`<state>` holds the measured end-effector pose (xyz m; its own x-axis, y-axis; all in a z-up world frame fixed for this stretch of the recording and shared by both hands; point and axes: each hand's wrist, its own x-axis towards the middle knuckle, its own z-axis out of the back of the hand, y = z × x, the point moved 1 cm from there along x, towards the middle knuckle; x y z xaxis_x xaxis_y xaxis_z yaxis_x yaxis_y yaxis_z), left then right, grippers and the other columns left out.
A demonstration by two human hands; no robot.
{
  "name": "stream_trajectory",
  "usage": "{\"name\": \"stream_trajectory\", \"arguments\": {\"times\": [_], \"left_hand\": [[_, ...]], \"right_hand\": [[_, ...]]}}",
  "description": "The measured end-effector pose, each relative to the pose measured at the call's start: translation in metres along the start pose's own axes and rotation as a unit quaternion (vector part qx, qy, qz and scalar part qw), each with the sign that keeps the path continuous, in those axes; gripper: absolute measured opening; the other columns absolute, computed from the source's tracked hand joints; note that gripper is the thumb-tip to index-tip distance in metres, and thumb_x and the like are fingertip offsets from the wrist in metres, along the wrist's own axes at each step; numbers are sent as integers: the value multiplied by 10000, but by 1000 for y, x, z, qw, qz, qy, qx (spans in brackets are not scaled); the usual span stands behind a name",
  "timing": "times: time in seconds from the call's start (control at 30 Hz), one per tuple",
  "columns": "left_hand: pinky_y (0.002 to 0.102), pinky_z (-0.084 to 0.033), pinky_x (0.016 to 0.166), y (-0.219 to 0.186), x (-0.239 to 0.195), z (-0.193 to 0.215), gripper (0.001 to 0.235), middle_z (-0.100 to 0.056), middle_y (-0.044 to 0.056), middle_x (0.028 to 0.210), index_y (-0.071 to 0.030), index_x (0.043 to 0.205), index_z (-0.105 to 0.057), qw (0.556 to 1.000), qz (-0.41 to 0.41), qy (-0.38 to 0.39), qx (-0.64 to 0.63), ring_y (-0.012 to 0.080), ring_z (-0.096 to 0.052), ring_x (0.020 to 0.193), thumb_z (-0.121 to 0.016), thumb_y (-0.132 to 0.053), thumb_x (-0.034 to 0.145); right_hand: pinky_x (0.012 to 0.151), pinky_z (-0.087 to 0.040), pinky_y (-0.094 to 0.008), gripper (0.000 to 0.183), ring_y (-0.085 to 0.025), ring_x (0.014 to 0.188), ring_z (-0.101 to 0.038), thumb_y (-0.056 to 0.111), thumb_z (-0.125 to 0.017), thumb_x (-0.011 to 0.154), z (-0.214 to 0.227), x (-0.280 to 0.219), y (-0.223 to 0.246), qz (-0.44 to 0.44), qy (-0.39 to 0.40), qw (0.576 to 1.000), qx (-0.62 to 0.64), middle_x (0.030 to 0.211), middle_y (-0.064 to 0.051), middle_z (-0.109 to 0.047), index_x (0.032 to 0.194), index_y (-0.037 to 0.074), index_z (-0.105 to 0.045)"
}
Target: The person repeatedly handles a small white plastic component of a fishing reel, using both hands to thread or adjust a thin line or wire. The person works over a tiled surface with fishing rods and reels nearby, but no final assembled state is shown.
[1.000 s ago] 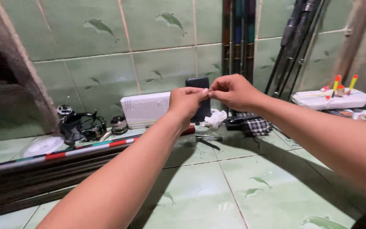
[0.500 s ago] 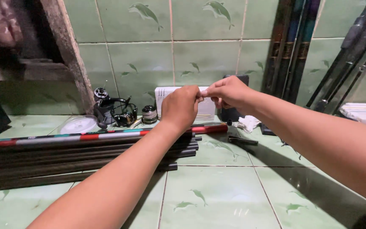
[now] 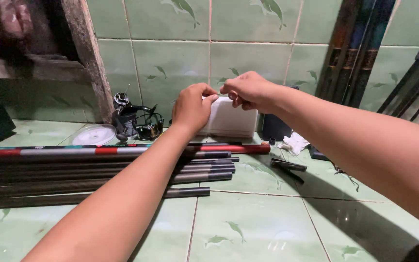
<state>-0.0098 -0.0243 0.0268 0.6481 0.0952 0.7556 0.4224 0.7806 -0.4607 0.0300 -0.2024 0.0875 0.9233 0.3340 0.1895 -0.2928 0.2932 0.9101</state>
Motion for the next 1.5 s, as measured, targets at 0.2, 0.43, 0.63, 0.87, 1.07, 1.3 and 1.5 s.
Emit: {"name": "stream_trajectory", "arguments": {"times": [0.2,0.43,0.63,0.87,1.07,1.3,1.5], "left_hand": [[351,-582,735,11,-3,15,44,-744,-92,705,-317,916,-777,983,181,1,-28,189,-765,789,-752,-340,887],[220,-548,476,31,-2,-6,113,-779,4,682,-150,948,-782,956,249,16,-157,118,-713,467,-745,-205,856],[241,-534,428,53,11,-25,108,-727,4,589,-120,854,-783,938,281,-9,-203,134,-694,432,-693,-169,817],[214,-504,477,36,3,-16,107,-607,-12,431,-192,787,-793,956,264,-7,-130,131,-662,404,-690,-213,808],[231,-518,464,29,-2,-11,112,-636,0,469,-163,817,-796,958,256,-21,-125,133,-664,418,-689,-184,794],[344,-556,808,67,14,-12,351,-774,-36,867,-242,1033,-797,947,300,-89,-69,234,-761,974,-778,-395,718],[402,-577,893,61,4,-13,362,-793,-33,965,-221,1064,-805,942,321,-66,-79,279,-743,1071,-782,-444,781]], "right_hand": [[725,-548,-363,99,-218,815,-728,163,-654,907,-11,-6,12,278,-37,911,-304,814,-3,-748,949,175,-743],[756,-559,-482,82,-340,894,-713,129,-646,937,-23,7,-9,360,2,857,-368,867,-116,-714,972,81,-703],[809,-572,-495,177,-321,996,-713,211,-701,920,-23,17,-19,360,-19,846,-393,976,-63,-726,1096,196,-709],[809,-579,-490,134,-331,975,-718,232,-667,958,-27,16,-3,332,-23,835,-437,964,-25,-726,1081,266,-707],[786,-579,-504,87,-342,922,-728,275,-693,927,-30,35,-5,323,-12,810,-489,937,7,-721,1000,316,-716],[775,-578,-509,31,-364,924,-716,296,-688,937,-36,47,-5,335,-26,796,-503,913,-12,-713,956,320,-697],[758,-577,-516,41,-363,897,-720,288,-670,954,-34,40,-3,351,-25,782,-514,918,-8,-716,957,309,-705]]}}
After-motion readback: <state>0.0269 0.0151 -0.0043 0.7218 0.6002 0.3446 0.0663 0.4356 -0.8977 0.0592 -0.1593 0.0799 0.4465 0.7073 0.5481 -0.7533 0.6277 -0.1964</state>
